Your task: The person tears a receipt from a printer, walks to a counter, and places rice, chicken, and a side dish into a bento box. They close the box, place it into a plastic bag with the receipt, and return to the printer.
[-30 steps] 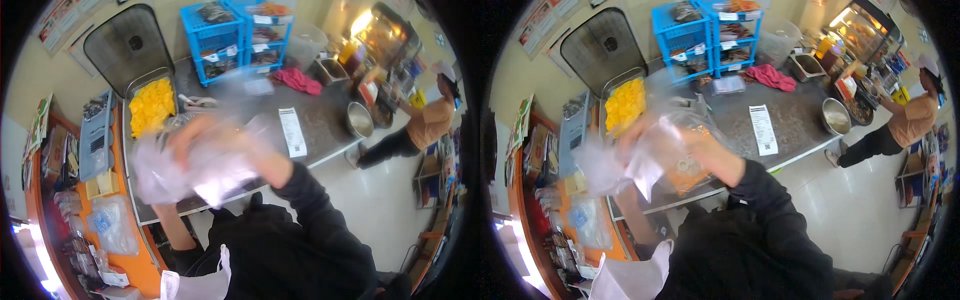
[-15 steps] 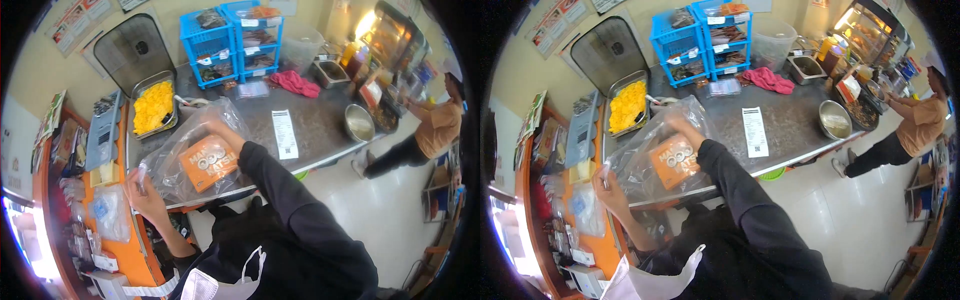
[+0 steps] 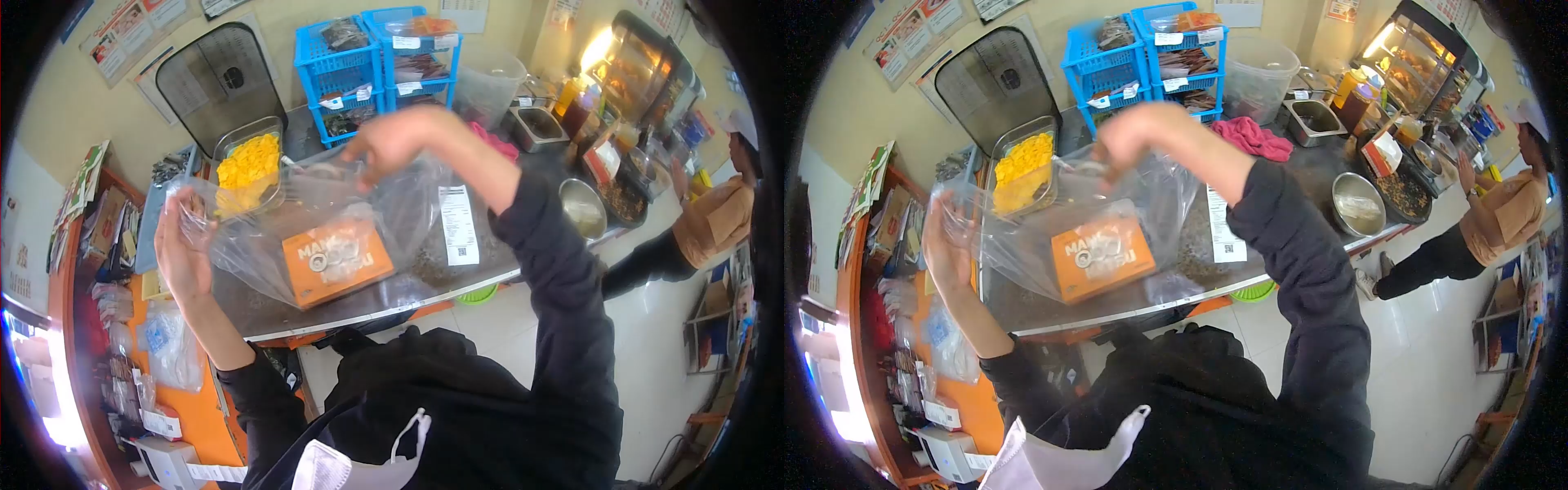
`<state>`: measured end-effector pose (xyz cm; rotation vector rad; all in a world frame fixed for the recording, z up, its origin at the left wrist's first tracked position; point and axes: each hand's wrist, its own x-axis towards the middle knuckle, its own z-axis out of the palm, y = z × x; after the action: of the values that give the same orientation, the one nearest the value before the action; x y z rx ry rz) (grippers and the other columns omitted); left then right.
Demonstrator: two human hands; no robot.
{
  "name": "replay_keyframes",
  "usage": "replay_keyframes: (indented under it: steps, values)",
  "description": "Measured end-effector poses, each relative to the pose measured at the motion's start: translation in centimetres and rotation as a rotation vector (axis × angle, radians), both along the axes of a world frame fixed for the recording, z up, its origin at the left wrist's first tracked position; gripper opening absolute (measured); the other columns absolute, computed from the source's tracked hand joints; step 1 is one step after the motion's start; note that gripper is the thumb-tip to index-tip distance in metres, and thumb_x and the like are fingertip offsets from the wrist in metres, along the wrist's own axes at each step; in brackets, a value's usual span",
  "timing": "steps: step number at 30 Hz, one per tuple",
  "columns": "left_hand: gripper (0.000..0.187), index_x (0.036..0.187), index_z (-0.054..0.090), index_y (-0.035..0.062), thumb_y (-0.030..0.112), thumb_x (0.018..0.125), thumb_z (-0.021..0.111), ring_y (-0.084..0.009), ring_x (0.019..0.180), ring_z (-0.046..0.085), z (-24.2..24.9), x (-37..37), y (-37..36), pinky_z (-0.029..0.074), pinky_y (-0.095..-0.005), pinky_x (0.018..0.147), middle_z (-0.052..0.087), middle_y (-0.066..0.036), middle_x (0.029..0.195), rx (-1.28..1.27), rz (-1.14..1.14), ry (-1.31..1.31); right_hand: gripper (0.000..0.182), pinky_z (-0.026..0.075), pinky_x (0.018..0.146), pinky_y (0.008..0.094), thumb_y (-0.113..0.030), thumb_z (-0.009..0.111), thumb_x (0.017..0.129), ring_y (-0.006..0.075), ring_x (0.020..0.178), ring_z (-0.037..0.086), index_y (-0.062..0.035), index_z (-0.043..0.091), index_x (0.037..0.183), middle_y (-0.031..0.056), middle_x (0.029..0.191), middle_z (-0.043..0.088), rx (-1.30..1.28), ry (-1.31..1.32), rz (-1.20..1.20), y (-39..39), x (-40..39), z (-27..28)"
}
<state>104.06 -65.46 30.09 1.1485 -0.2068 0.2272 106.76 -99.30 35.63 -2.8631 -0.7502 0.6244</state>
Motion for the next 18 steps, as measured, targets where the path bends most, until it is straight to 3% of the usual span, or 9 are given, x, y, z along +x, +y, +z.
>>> replay_keyframes:
  steps: [3,4,6,8,9,11,12,15,18]
  values:
    - [0.038,0.127,0.056,-0.0032,0.025,0.103,0.049,-0.0104,0.085,0.059,1.5,-0.1,-2.6,0.046,-0.0234,0.060,0.062,-0.010,0.119,-0.024,-0.022,-0.011,0.045,0.051,0.082,0.0309,-0.037,0.060,0.095,0.0154,0.095,0.066,-0.0045,0.061,0.126,0.0092,0.104,0.071,0.626,-0.055,-0.088,-3.3,-1.3,4.4]
    - [0.038,0.127,0.055,-0.0033,0.025,0.103,0.048,-0.0101,0.084,0.059,1.7,-0.6,-3.2,0.045,-0.0223,0.059,0.061,-0.011,0.123,0.002,-0.041,-0.031,0.045,0.053,0.070,0.0315,-0.039,0.061,0.093,0.0165,0.086,0.067,-0.0055,0.063,0.123,0.0067,0.092,0.071,0.949,-0.214,-0.163,-4.5,-1.9,3.8]
    - [0.037,0.127,0.055,-0.0036,0.024,0.103,0.048,-0.0097,0.079,0.059,1.3,-0.9,-3.2,0.044,-0.0209,0.056,0.062,-0.013,0.126,0.063,-0.043,-0.057,0.040,0.053,0.068,0.0337,-0.035,0.056,0.095,0.0158,0.086,0.068,-0.0028,0.063,0.118,0.0067,0.087,0.071,1.239,-0.436,-0.457,-7.3,-3.3,1.5]
    - [0.036,0.127,0.056,-0.0039,0.022,0.103,0.048,-0.0092,0.072,0.059,0.5,-0.8,-2.0,0.043,-0.0203,0.054,0.064,-0.014,0.124,0.134,-0.003,-0.072,0.036,0.054,0.072,0.0400,-0.030,0.050,0.098,0.0227,0.085,0.068,-0.0007,0.064,0.113,0.0121,0.088,0.071,0.918,-0.663,-0.660,-12.4,-2.3,-6.6]
    - [0.034,0.122,0.058,-0.0038,0.023,0.103,0.049,-0.0092,0.069,0.059,0.7,-0.6,-1.0,0.043,-0.0208,0.053,0.067,-0.014,0.116,0.271,0.045,-0.065,0.036,0.053,0.076,0.0448,-0.030,0.047,0.098,0.0327,0.087,0.068,-0.0003,0.065,0.106,0.0174,0.088,0.071,0.736,-0.602,-0.845,-14.3,-1.7,-12.0]
    - [0.032,0.114,0.063,-0.0036,0.023,0.103,0.049,-0.0092,0.064,0.059,1.3,-0.6,0.9,0.045,-0.0220,0.052,0.072,-0.012,0.100,0.547,0.145,-0.039,0.058,0.047,0.095,0.0470,-0.050,0.052,0.094,0.0423,0.111,0.059,0.0011,0.059,0.120,0.0272,0.115,0.064,0.291,-0.462,-1.117,-17.6,-0.6,-27.1]
    - [0.031,0.107,0.063,-0.0033,0.024,0.103,0.049,-0.0094,0.062,0.059,1.4,-0.4,0.9,0.045,-0.0224,0.052,0.071,-0.012,0.094,0.653,0.258,-0.052,0.072,0.043,0.101,0.0494,-0.058,0.057,0.089,0.0438,0.123,0.051,0.0035,0.052,0.127,0.0286,0.129,0.055,0.130,-0.259,-1.261,-16.1,-1.9,-28.9]
    - [0.035,0.090,0.063,-0.0021,0.027,0.104,0.049,-0.0101,0.058,0.061,2.0,-0.1,0.4,0.047,-0.0235,0.051,0.071,-0.011,0.080,0.875,0.506,-0.040,0.078,0.045,0.099,0.0486,-0.051,0.074,0.079,0.0427,0.125,0.049,0.0008,0.048,0.131,0.0270,0.135,0.050,-0.019,-0.377,-1.485,-11.6,-5.0,-33.8]
    - [0.039,0.081,0.059,-0.0007,0.030,0.103,0.050,-0.0113,0.054,0.063,2.5,0.0,-0.5,0.048,-0.0245,0.049,0.070,-0.011,0.077,0.870,0.476,-0.016,0.051,0.046,0.096,0.0497,-0.037,0.076,0.076,0.0384,0.124,0.050,-0.0051,0.063,0.114,0.0205,0.113,0.064,0.196,-0.361,-1.392,-14.0,-4.5,-38.9]
